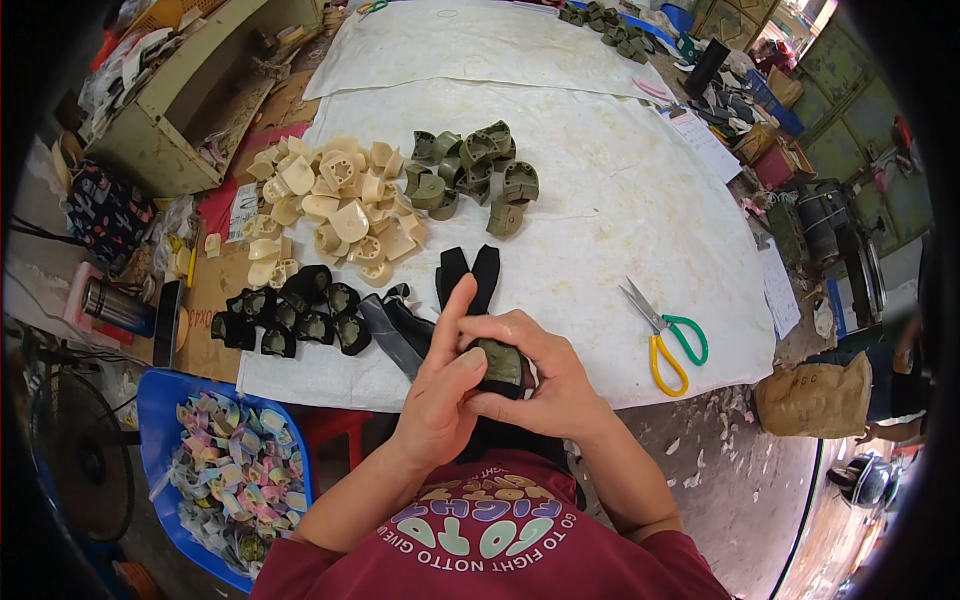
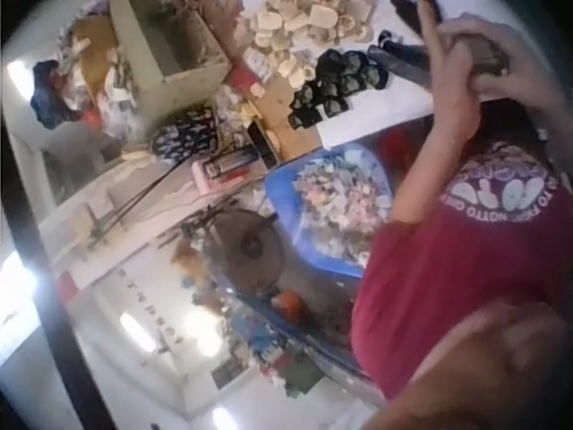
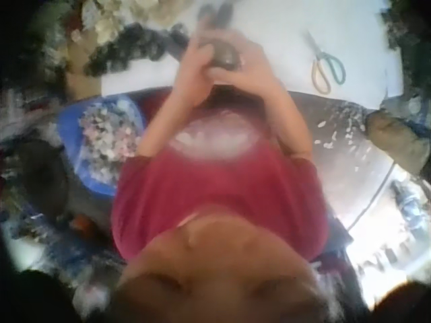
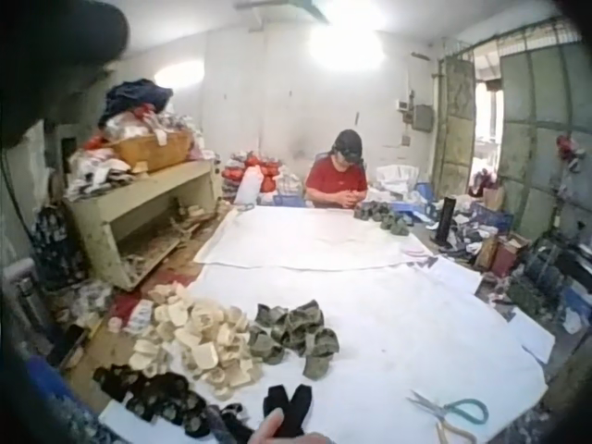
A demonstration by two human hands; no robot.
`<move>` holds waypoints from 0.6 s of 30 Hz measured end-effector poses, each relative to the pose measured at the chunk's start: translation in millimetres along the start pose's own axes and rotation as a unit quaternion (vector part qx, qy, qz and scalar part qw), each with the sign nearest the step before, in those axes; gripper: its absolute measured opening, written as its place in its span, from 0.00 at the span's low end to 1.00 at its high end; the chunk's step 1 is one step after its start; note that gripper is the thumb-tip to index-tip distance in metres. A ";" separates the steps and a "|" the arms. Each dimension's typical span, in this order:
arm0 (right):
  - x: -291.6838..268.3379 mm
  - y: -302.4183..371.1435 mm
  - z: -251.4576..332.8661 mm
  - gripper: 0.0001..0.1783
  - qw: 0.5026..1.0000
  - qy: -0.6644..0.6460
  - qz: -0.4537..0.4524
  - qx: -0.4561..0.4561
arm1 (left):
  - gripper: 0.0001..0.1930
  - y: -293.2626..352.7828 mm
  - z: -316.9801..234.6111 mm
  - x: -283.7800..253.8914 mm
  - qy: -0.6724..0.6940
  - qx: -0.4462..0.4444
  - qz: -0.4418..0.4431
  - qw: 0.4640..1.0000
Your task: The person repeatedly picks up small green plastic shoe components and black fabric pieces from a table. They wrap the fabric around the plastic parts, trim excess with scissors, and place the finished units into a blue bin. The process is repetitive and performed one at a time.
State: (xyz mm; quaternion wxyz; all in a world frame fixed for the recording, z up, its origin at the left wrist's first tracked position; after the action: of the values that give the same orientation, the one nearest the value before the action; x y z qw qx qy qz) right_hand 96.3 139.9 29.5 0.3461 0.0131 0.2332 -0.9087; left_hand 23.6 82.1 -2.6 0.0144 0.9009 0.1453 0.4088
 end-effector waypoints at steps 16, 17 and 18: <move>10.6 21.8 -27.1 0.18 0.944 -0.171 -0.103 0.261 | 0.28 -5.1 -3.3 -7.2 -0.039 0.078 -0.054 0.995; 11.3 20.3 -25.6 0.19 0.960 -0.121 -0.116 0.227 | 0.25 -4.5 -4.8 -7.9 -0.063 0.088 -0.076 0.991; 12.6 19.3 -25.8 0.19 0.971 -0.070 -0.128 0.190 | 0.20 -7.8 -4.4 -11.1 -0.080 0.115 -0.120 0.983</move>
State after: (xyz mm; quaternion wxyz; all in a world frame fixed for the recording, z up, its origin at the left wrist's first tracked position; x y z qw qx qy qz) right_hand 95.4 130.5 -3.8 0.2339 -0.0151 0.0309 -0.9717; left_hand 11.5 86.2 -8.9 -0.0294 0.9023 0.2966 0.3115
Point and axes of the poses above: each hand's wrist, its own y-axis away from the middle knuckle, its own x-axis out of the palm, z = x × y, the point moved 8 cm from there along -y, towards the middle knuckle, and after that the axes turned 8 degrees about -z, right-handed, at the moved point
